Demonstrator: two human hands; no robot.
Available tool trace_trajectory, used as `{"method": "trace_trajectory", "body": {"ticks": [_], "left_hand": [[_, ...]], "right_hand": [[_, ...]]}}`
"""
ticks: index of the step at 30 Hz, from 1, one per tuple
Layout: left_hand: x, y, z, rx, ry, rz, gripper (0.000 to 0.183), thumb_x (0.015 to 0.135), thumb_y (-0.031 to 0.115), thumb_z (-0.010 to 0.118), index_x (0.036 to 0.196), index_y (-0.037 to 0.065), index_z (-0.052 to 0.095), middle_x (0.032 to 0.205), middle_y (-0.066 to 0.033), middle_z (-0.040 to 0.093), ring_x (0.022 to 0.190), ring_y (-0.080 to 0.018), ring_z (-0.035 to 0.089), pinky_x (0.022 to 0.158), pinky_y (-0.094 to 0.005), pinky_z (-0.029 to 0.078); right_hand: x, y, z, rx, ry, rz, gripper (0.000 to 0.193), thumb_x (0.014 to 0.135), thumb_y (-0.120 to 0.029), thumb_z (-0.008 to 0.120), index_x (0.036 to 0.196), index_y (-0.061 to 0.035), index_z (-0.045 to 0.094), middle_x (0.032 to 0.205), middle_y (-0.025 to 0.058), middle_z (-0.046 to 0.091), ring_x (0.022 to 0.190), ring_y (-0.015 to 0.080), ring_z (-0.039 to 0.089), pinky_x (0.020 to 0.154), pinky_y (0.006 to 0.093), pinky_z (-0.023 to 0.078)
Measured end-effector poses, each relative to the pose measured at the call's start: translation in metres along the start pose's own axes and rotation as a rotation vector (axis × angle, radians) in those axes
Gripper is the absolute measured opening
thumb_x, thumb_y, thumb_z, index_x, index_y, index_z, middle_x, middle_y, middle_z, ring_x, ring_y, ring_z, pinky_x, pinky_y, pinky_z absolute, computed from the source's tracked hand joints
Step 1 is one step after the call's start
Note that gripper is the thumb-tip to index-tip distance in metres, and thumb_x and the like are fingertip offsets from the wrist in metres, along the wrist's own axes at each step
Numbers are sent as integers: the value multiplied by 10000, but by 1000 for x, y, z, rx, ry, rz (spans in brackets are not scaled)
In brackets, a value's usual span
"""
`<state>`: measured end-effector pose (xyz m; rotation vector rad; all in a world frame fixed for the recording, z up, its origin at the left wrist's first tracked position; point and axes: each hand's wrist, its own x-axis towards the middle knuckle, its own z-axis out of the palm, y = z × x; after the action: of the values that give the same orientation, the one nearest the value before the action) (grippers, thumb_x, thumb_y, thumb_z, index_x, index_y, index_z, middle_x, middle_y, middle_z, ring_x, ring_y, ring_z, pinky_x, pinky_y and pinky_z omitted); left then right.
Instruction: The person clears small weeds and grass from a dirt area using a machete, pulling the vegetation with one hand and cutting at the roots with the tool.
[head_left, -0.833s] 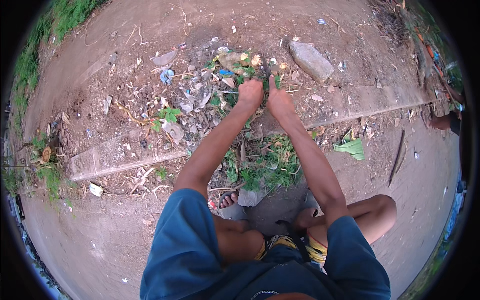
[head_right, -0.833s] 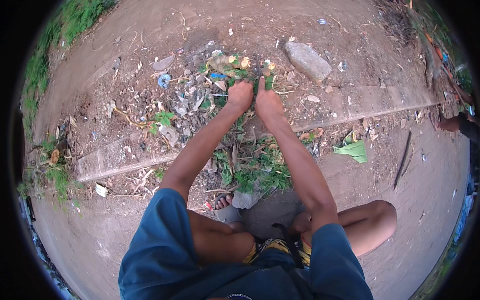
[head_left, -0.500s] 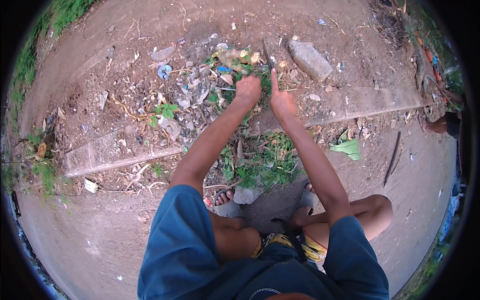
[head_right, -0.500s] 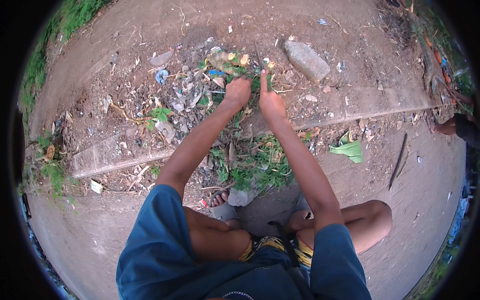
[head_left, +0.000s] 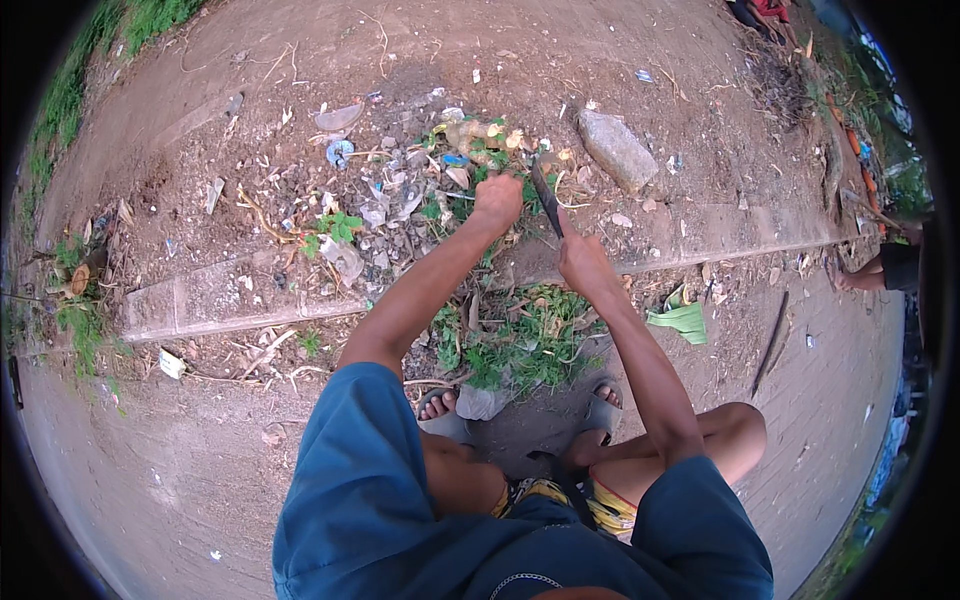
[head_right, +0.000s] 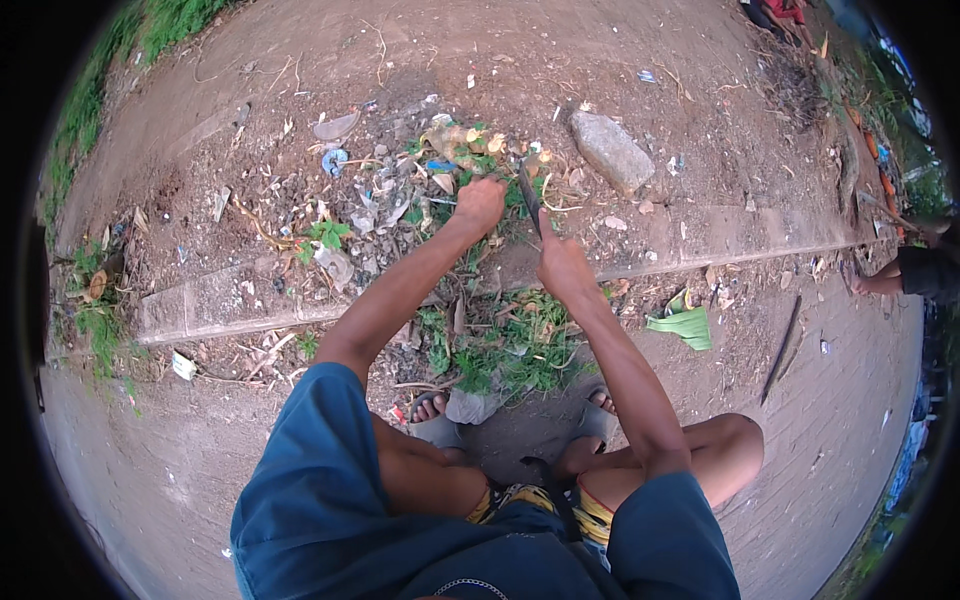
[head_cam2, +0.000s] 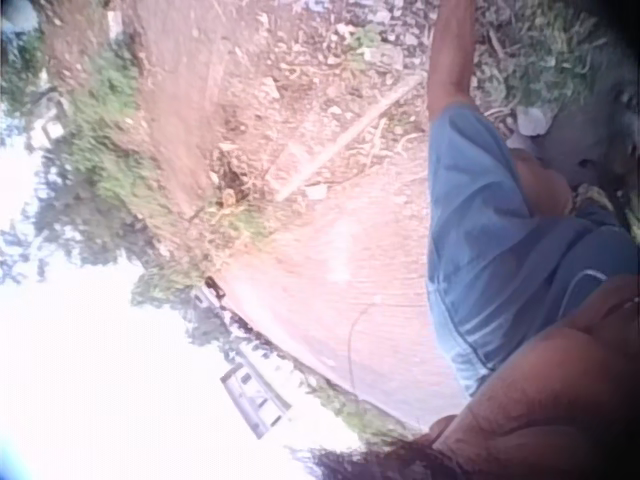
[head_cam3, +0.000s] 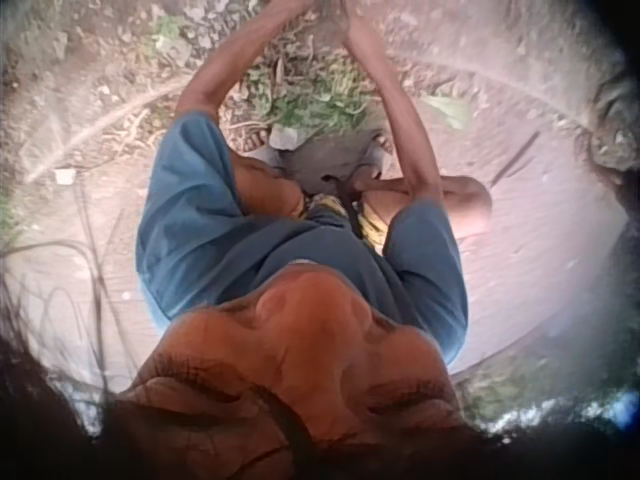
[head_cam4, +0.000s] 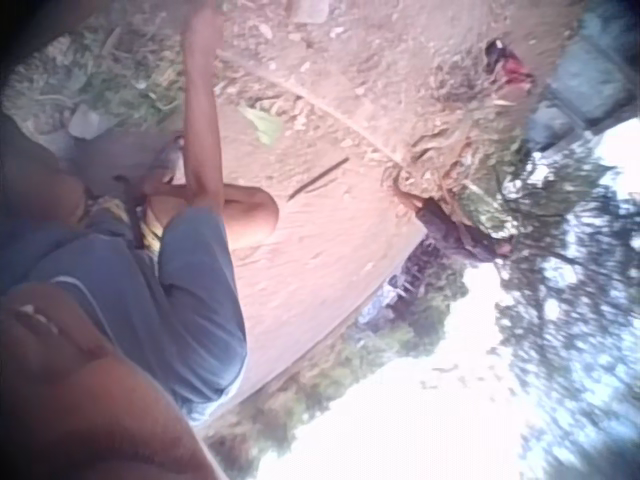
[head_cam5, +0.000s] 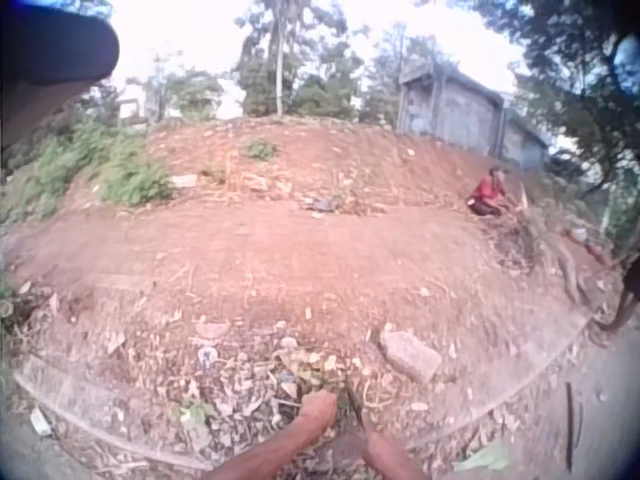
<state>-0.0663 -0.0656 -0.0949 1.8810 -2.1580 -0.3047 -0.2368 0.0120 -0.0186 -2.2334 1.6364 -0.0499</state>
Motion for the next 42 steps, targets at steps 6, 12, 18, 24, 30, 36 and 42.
{"method": "trace_trajectory", "body": {"ticks": [6, 12, 18, 24, 30, 36, 42], "left_hand": [[0, -1, -3, -45, -35, -2, 246, 866, 105, 499, 1052, 51, 650, 1081, -170, 646, 1040, -362, 616, 850, -455, 536], [-2, -1, -2, -7, -32, 18, 236, 867, 118, 506, 1040, 50, 652, 1081, -162, 647, 1036, -359, 618, 833, -465, 542], [0, -5, -2, -77, -16, 16, 231, 840, 109, 533, 1029, 53, 654, 1078, -159, 643, 1045, -359, 612, 850, -467, 532], [-2, -3, -5, -134, 3, -44, 239, 790, 73, 589, 1021, 44, 643, 1097, -172, 632, 1063, -368, 604, 876, -466, 520], [-1, -6, -8, -97, -81, -26, 234, 830, 89, 553, 1048, 47, 626, 1122, -173, 621, 1073, -374, 598, 890, -474, 510], [-5, -7, -3, -52, -38, 6, 204, 875, 105, 516, 1044, 48, 615, 1140, -178, 618, 1070, -371, 597, 887, -480, 503], [-3, -10, 1, -200, 24, -48, 206, 875, 116, 525, 1038, 41, 625, 1139, -179, 619, 1074, -373, 590, 895, -477, 495]], "right_hand": [[26, -14, -7, 49, 299, -19, 771, 848, -7, 499, 1528, -93, 145, 648, 279, 604, 592, 431, 624, 571, 537, 489], [55, -4, 53, 9, 73, 100, 810, 853, -38, 505, 1541, -130, 87, 695, 290, 625, 651, 437, 648, 623, 523, 520], [42, 7, 43, 234, -9, 59, 722, 874, -15, 456, 1520, -46, 134, 691, 292, 624, 540, 351, 646, 591, 461, 544], [-17, -6, 11, 295, -31, 62, 659, 885, -11, 444, 1498, -2, 203, 644, 258, 615, 466, 313, 603, 528, 439, 523], [-1, -17, 8, 108, 195, 24, 673, 889, -50, 465, 1504, -15, 196, 660, 276, 616, 528, 393, 617, 574, 493, 522], [36, -4, 56, -16, 84, 42, 776, 840, -42, 534, 1508, -12, 141, 728, 292, 636, 687, 436, 656, 707, 517, 540], [-17, 11, 39, 280, -89, 38, 651, 946, -68, 450, 1515, -49, 136, 695, 232, 637, 576, 305, 665, 673, 461, 552]]}}
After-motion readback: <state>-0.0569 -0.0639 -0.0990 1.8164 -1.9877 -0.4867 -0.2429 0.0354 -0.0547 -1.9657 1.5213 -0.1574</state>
